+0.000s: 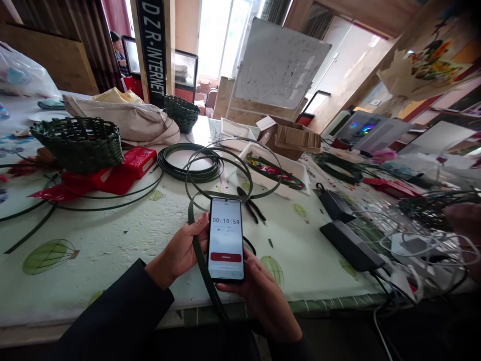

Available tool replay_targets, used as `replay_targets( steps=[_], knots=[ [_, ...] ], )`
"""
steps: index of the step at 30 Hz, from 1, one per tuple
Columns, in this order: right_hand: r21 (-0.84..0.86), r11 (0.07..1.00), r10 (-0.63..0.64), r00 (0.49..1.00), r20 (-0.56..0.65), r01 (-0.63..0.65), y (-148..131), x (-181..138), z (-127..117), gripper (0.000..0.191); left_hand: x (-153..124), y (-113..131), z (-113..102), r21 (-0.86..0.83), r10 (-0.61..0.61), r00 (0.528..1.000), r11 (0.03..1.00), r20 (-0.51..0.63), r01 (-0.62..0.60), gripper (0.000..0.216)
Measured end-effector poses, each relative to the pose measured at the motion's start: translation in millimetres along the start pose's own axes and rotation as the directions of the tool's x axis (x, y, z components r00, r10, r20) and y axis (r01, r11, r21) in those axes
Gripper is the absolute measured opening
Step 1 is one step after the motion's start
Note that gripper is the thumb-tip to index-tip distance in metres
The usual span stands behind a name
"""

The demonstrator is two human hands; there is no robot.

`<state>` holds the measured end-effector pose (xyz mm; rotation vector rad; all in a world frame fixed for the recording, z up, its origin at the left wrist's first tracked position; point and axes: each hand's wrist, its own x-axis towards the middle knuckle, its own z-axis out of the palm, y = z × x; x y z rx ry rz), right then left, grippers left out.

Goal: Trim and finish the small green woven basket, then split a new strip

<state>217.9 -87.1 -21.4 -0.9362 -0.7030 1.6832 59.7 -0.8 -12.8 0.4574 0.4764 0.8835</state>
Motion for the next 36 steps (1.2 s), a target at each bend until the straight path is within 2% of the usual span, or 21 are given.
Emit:
replay_targets(
  steps=[5, 11, 16, 19, 21, 24, 28, 32, 34, 36],
  knots=[
    [0.127, 0.992, 0.017, 0.999, -0.051, -0.010, 6, 0, -4, 0.035, -1, 0, 2, 0.020, -0.040, 0.996, 0.999, 0.080, 0.039, 0.028],
    [0.144, 0.989, -0.027, 0.994, -0.103, 0.042, 6, -5, -16, 0.026, -1, -2, -1, 0.027, -0.090, 0.981, 0.996, 0.174, 0.086, 0.039],
    [0.127, 0.983, -0.094, 0.962, -0.255, 0.129, -11, -16, -49, 0.027, 6, -8, -7, -0.041, -0.023, 0.993, 0.999, 0.119, 0.028, 0.045],
    [0.129, 0.985, -0.070, 0.943, -0.325, 0.117, -20, -20, -62, 0.023, 12, -13, -10, -0.036, -0.056, 0.988, 0.997, 0.142, 0.061, 0.048],
    [0.149, 0.986, -0.022, 0.944, -0.330, 0.075, -23, -21, -66, 0.025, 14, -16, -12, -0.018, -0.102, 0.984, 0.994, 0.149, 0.106, 0.050],
    [0.185, 0.982, 0.028, 0.956, -0.292, 0.027, -26, -20, -65, 0.036, 14, -15, -13, -0.022, -0.096, 0.985, 0.995, 0.146, 0.100, 0.049],
    [0.239, 0.970, 0.027, 0.951, -0.309, 0.050, -28, -19, -67, 0.038, 10, -11, -11, -0.046, -0.075, 0.991, 0.996, 0.115, 0.080, 0.046],
    [0.282, 0.944, -0.038, 0.905, -0.425, 0.172, -26, -20, -76, 0.017, 9, -10, -10, -0.066, -0.052, 0.998, 0.996, 0.042, 0.055, 0.041],
    [0.281, 0.928, -0.089, 0.877, -0.472, 0.245, -23, -21, -82, 0.013, 9, -10, -10, -0.069, -0.038, 0.999, 0.997, 0.019, 0.039, 0.040],
    [0.270, 0.923, -0.123, 0.874, -0.469, 0.275, -20, -21, -86, 0.012, 9, -10, -10, -0.069, -0.033, 0.999, 0.997, 0.013, 0.034, 0.039]
  ],
)
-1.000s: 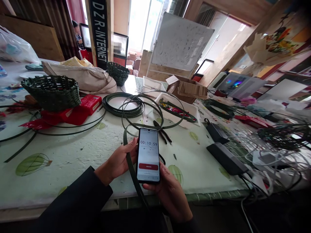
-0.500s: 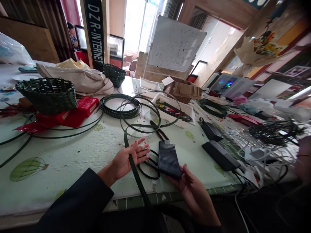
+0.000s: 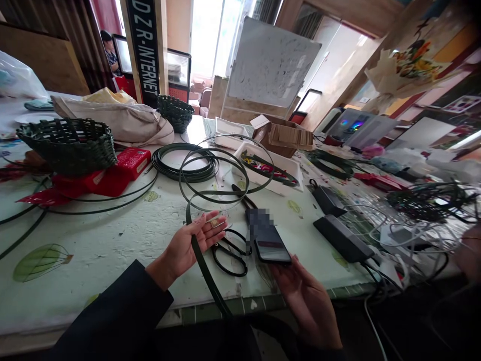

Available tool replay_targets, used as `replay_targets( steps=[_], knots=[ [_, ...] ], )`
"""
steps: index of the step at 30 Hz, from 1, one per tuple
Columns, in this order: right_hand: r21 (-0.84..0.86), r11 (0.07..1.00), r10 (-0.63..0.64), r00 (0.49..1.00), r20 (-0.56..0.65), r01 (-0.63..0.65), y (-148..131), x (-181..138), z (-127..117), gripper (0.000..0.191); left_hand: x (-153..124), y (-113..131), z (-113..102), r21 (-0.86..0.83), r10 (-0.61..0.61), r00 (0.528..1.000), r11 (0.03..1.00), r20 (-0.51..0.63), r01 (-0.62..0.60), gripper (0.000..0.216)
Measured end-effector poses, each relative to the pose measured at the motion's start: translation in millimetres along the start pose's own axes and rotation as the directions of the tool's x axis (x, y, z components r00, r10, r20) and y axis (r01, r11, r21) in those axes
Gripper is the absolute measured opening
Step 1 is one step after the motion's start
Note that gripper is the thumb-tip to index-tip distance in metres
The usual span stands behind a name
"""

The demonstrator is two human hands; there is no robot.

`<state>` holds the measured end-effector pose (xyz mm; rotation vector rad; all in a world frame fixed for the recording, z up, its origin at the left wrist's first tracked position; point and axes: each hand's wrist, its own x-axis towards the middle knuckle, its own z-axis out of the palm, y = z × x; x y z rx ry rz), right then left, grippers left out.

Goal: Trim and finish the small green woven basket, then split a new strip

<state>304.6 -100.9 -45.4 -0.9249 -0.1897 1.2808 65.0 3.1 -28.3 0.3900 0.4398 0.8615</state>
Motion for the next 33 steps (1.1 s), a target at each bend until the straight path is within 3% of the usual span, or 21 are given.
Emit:
replay_targets(
  steps=[6, 13, 17, 19, 22, 25, 27, 28, 30, 31, 33],
  knots=[
    [-0.032, 0.999, -0.024, 0.999, 0.048, 0.026, 6, 2, -4, 0.015, 0, -1, 0, 0.010, 0.004, 1.000, 1.000, -0.009, -0.003, 0.037],
    [-0.072, 0.993, -0.106, 0.988, -0.115, 0.098, -16, 3, -12, 0.011, -2, 1, 3, -0.001, -0.003, 0.999, 1.000, -0.044, 0.003, 0.038],
    [-0.316, 0.932, -0.241, 0.955, -0.175, 0.178, -38, 24, -16, 0.016, -2, 0, 3, -0.001, -0.017, 0.998, 1.000, -0.059, 0.017, 0.039],
    [-0.506, 0.839, -0.347, 0.913, -0.216, 0.199, -46, 40, -19, 0.017, -2, 0, 3, 0.000, -0.019, 0.998, 1.000, -0.059, 0.019, 0.039],
    [-0.665, 0.710, -0.511, 0.820, -0.257, 0.234, -54, 61, -26, 0.023, -2, 1, 4, 0.009, -0.007, 0.998, 1.000, -0.061, 0.007, 0.036],
    [-0.786, 0.565, -0.684, 0.676, -0.276, 0.251, -56, 64, -29, 0.037, -4, 5, 6, 0.041, -0.025, 0.998, 0.999, -0.064, 0.028, 0.034],
    [-0.871, 0.426, -0.779, 0.589, -0.215, 0.245, -51, 55, -26, 0.048, -5, 8, 6, 0.086, -0.051, 0.996, 0.995, -0.074, 0.057, 0.033],
    [-0.905, 0.347, -0.804, 0.574, -0.152, 0.247, -46, 48, -23, 0.048, -5, 10, 6, 0.110, -0.052, 0.996, 0.992, -0.074, 0.060, 0.033],
    [-0.944, 0.181, -0.779, 0.626, 0.033, 0.276, -30, 31, -14, 0.043, -7, 17, 4, 0.137, -0.025, 0.998, 0.990, -0.052, 0.032, 0.033],
    [-0.930, 0.165, -0.706, 0.697, 0.122, 0.329, -19, 22, -9, 0.040, -8, 21, 3, 0.136, 0.001, 0.999, 0.991, -0.039, 0.004, 0.034],
    [-0.886, 0.239, -0.516, 0.825, 0.232, 0.398, 4, 6, 0, 0.036, -11, 33, 0, 0.115, 0.077, 0.996, 0.991, -0.042, -0.072, 0.034]
  ],
)
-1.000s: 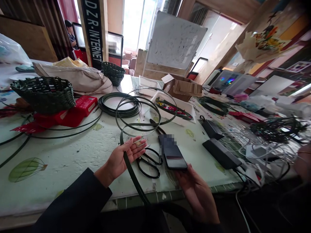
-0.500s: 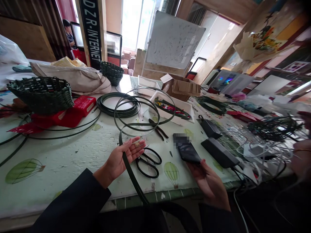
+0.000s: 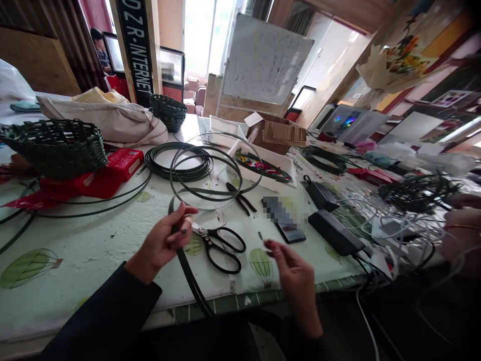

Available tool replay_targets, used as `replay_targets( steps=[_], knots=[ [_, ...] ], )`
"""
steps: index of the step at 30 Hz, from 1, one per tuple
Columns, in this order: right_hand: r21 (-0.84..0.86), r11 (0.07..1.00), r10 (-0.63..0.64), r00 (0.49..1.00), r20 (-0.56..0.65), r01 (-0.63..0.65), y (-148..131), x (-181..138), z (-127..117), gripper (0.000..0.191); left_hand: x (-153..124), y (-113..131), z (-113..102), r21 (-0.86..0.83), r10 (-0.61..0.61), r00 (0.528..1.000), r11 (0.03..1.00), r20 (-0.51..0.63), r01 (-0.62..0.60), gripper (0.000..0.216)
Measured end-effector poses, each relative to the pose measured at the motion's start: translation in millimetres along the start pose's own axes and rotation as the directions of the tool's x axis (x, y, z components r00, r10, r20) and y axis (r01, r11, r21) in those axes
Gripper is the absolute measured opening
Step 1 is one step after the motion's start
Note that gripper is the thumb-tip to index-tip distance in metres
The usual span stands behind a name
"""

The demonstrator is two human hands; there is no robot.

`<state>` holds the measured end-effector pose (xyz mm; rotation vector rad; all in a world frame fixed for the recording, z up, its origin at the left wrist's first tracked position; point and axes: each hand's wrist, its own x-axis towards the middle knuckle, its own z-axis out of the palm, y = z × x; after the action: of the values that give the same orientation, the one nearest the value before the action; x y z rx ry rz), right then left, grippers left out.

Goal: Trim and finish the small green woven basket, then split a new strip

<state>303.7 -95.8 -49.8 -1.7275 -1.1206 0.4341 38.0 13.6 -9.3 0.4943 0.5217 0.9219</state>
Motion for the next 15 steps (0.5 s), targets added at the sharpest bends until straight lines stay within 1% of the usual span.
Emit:
replay_targets(
  steps=[2, 3, 5, 6, 7, 9, 10, 11, 13, 15],
  knots=[
    [0.021, 0.998, -0.068, 0.984, 0.165, 0.066, -6, -20, 15, 0.029, -2, 14, -5, -0.033, 0.131, 0.990, 0.991, -0.061, -0.133, 0.032],
    [0.001, 0.991, -0.133, 0.969, 0.210, 0.136, -8, -28, 22, 0.026, -3, 20, -7, -0.048, 0.214, 0.972, 0.975, -0.097, -0.219, 0.030],
    [-0.066, 0.943, -0.303, 0.925, 0.231, 0.325, -12, -38, 32, 0.021, -4, 30, -10, -0.066, 0.354, 0.923, 0.928, -0.149, -0.367, 0.025],
    [-0.107, 0.900, -0.392, 0.893, 0.219, 0.422, -13, -41, 37, 0.020, -4, 32, -10, -0.074, 0.396, 0.904, 0.908, -0.162, -0.412, 0.023],
    [-0.146, 0.851, -0.473, 0.857, 0.205, 0.505, -15, -42, 41, 0.020, -4, 33, -10, -0.083, 0.412, 0.897, 0.900, -0.163, -0.428, 0.022],
    [-0.212, 0.764, -0.573, 0.792, 0.211, 0.610, -21, -41, 48, 0.022, -4, 30, -7, -0.096, 0.388, 0.911, 0.911, -0.135, -0.402, 0.025],
    [-0.241, 0.735, -0.587, 0.772, 0.243, 0.634, -24, -38, 52, 0.024, -4, 27, -5, -0.094, 0.366, 0.924, 0.922, -0.112, -0.376, 0.027],
    [-0.274, 0.716, -0.575, 0.765, 0.291, 0.642, -28, -36, 56, 0.026, -4, 24, -3, -0.087, 0.345, 0.935, 0.932, -0.083, -0.352, 0.028],
    [-0.353, 0.699, -0.498, 0.777, 0.385, 0.622, -35, -30, 64, 0.031, -5, 19, 0, -0.053, 0.319, 0.948, 0.946, -0.020, -0.319, 0.029],
    [-0.432, 0.692, -0.398, 0.805, 0.439, 0.578, -41, -23, 70, 0.035, -7, 17, 2, 0.009, 0.310, 0.950, 0.951, 0.030, -0.311, 0.032]
  ],
)
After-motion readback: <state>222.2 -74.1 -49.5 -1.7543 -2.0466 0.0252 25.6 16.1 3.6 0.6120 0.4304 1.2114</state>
